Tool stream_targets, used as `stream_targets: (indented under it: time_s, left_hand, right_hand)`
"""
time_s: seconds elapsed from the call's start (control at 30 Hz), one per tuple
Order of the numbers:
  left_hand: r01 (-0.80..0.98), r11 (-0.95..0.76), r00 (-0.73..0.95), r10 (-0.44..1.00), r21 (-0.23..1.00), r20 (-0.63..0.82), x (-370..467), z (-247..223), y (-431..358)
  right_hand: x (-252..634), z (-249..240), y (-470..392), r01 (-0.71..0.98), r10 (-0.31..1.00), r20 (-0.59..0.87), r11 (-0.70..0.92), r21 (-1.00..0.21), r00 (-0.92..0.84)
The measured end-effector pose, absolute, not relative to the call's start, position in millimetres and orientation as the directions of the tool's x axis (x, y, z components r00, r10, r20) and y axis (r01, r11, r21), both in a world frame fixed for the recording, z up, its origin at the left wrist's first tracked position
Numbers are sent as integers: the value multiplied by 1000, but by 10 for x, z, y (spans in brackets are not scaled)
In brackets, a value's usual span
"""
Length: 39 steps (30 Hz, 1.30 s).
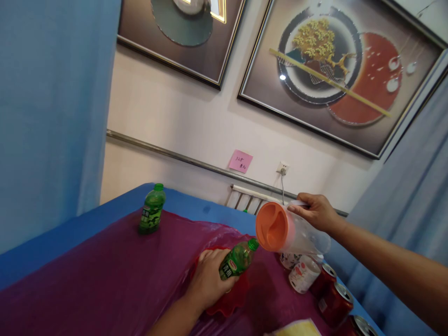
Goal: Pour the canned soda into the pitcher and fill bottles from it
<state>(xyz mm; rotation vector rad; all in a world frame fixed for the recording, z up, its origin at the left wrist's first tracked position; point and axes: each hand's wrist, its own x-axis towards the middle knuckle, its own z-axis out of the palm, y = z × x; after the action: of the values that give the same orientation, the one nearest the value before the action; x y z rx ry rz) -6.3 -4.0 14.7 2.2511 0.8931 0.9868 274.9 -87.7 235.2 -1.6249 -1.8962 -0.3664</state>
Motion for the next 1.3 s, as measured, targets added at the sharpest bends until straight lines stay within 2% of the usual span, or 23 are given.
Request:
stream_targets:
  time_s: [1.3]
  left_hand:
    - [358,-636,518,745,684,421,-72,168,-45]
  right_hand:
    - [2721,2349,-892,959,805,594,183,-216,-20]
